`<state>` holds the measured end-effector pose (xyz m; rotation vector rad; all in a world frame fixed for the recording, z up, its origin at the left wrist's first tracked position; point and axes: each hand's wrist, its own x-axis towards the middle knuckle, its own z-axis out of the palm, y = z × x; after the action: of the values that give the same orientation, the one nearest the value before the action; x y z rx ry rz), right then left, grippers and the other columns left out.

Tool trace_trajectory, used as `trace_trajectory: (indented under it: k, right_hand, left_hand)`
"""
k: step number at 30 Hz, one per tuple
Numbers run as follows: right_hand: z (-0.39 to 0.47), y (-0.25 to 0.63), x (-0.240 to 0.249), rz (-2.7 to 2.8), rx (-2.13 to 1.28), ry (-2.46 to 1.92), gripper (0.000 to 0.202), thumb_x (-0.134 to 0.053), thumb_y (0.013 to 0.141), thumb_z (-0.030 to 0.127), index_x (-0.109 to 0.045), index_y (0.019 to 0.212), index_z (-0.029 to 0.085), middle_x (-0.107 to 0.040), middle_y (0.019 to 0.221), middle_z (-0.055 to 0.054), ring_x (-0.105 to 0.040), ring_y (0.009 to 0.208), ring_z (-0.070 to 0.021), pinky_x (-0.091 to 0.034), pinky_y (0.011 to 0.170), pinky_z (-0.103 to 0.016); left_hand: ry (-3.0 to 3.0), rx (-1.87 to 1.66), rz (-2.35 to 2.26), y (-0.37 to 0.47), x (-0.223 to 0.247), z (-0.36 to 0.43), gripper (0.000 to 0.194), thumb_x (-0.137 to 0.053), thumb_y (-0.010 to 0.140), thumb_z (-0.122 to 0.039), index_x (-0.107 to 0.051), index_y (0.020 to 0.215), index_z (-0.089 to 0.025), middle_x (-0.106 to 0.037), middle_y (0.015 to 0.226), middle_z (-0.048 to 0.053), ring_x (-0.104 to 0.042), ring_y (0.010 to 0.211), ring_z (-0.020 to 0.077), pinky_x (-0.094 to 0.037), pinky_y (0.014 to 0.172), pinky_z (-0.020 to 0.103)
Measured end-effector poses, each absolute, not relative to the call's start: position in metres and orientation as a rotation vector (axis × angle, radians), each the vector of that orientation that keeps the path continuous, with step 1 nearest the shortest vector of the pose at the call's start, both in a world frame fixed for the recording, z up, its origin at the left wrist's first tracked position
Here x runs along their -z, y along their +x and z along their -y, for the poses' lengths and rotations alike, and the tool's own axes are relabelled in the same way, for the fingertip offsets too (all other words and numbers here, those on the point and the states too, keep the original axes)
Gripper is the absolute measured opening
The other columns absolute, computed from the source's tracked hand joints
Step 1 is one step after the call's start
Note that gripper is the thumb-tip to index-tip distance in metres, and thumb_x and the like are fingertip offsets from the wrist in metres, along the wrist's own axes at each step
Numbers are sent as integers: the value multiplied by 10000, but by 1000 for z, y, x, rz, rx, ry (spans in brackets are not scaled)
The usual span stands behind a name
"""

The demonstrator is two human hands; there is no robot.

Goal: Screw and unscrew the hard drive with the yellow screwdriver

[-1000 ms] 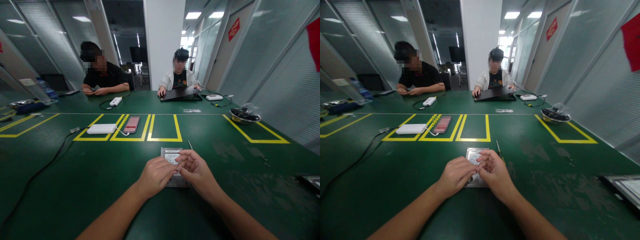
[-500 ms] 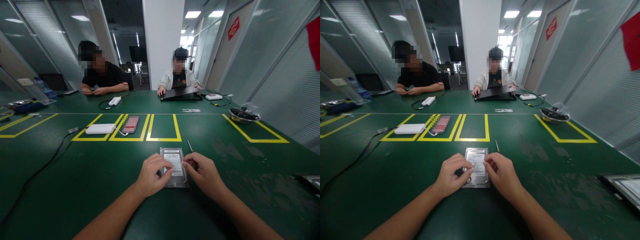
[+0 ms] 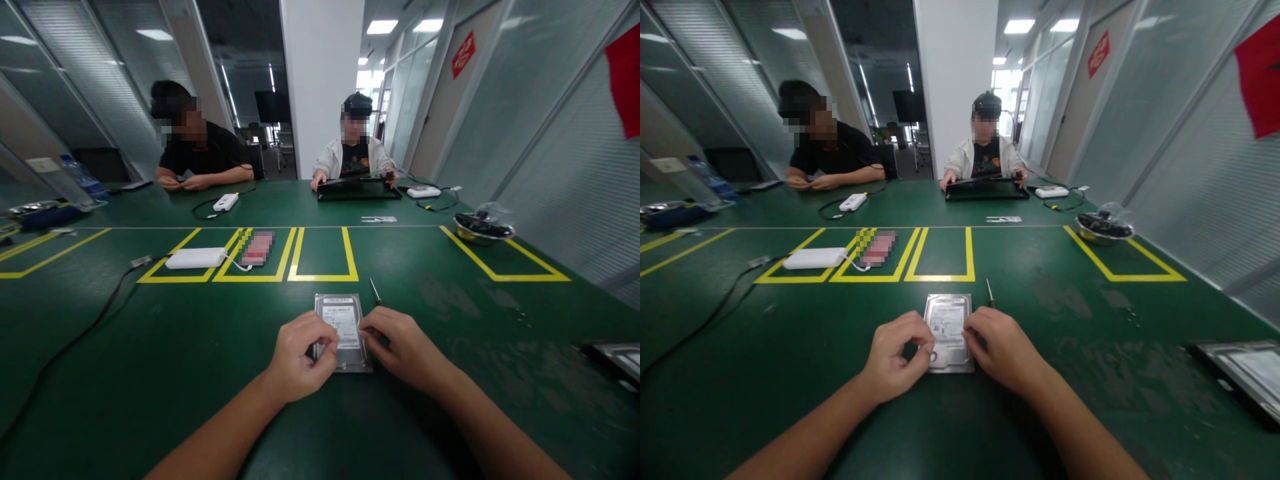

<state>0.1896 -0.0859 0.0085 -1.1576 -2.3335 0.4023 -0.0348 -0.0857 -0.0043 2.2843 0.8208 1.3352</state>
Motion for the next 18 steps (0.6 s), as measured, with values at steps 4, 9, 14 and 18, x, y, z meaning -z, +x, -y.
trace_trajectory:
  k: [4, 9, 14, 18]
  right_hand:
    - [84, 188, -3, 2322, -340, -1193, 112, -494, 925, 160, -602, 895, 172, -573, 828, -49, -532, 772, -168, -417, 683, -287]
    - [84, 188, 0, 2336, -280, -1198, 141, -479, 929, 151, -617, 902, 160, -579, 839, -65, -538, 799, -179, -428, 725, -302]
    - [84, 189, 1, 2320, -223, -1206, 158, -476, 935, 157, -631, 904, 150, -581, 839, -69, -538, 799, -183, -427, 729, -305]
    - [85, 188, 1, 2319, -194, -1203, 165, -477, 934, 158, -630, 872, 150, -582, 833, -66, -534, 795, -178, -425, 731, -300]
  left_hand:
    - [2336, -1340, -713, -27, -1, 95, 97, -574, 803, -80, -625, 800, -162, -624, 706, 27, -551, 661, 147, -437, 643, 289]
    - [2350, -1365, -686, -18, -1, 104, 118, -599, 825, -69, -651, 880, -159, -669, 773, 41, -604, 719, 156, -482, 700, 298]
    - [2261, -1395, -801, -12, 2, 110, 147, -589, 816, -65, -666, 893, -163, -687, 791, 40, -616, 723, 160, -490, 686, 293]
    - [2240, -1344, -817, -10, 3, 113, 148, -574, 818, -65, -668, 891, -154, -683, 796, 45, -614, 729, 160, -486, 674, 284]
